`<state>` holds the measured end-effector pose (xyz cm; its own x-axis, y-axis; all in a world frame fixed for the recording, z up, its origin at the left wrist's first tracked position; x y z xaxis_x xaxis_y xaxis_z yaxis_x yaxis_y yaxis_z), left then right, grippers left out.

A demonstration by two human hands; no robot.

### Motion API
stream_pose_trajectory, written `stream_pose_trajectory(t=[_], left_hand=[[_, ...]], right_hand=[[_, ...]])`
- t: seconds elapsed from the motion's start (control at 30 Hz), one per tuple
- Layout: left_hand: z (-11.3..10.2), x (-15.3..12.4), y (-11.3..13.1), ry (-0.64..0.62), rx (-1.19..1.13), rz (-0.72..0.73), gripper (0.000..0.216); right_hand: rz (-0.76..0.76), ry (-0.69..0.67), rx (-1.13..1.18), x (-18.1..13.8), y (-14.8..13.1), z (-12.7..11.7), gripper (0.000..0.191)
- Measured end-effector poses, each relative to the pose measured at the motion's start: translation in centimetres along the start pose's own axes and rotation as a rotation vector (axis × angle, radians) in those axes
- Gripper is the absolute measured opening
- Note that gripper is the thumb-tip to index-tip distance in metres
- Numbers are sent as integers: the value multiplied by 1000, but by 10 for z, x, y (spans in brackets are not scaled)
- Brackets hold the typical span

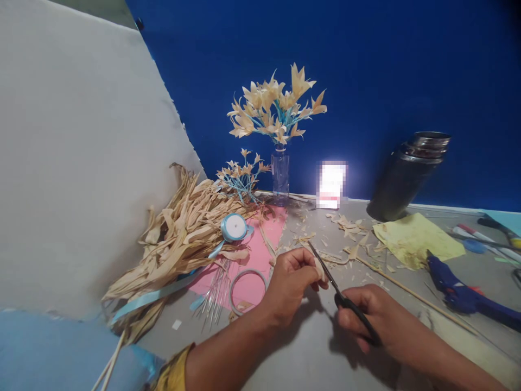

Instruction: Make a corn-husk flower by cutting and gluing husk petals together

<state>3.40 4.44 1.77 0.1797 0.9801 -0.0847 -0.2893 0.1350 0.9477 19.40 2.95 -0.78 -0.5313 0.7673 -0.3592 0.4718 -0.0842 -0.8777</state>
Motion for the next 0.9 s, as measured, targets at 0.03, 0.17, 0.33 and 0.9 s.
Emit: stream_pose_trajectory(t=[0.03,0.17,0.33,0.9], left_hand=[[0,0,0,-9,-6,6,5],[-1,0,-4,-21,0,-27,6],[-6,3,-9,2,21,-64,9],[6,0,-19,-276,-278,-218,27]], right_hand=[[-8,13,17,1,0,-1,46],[-67,67,53,2,-2,-6,50],[-121,120,132,0,-5,-11,43],[-150,429,366,-12,-11,-26,31]])
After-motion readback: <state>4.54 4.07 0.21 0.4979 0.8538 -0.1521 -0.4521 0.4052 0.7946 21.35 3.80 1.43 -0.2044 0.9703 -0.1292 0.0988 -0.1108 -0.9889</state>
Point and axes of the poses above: each hand's wrist, its own x-axis towards the middle knuckle, its own z-axis out of the palm, y = z × x, the point moved 3 cm from there along x, towards the middle knuckle, and after that the axes turned 1 degree about -y, right-handed, at the moved point
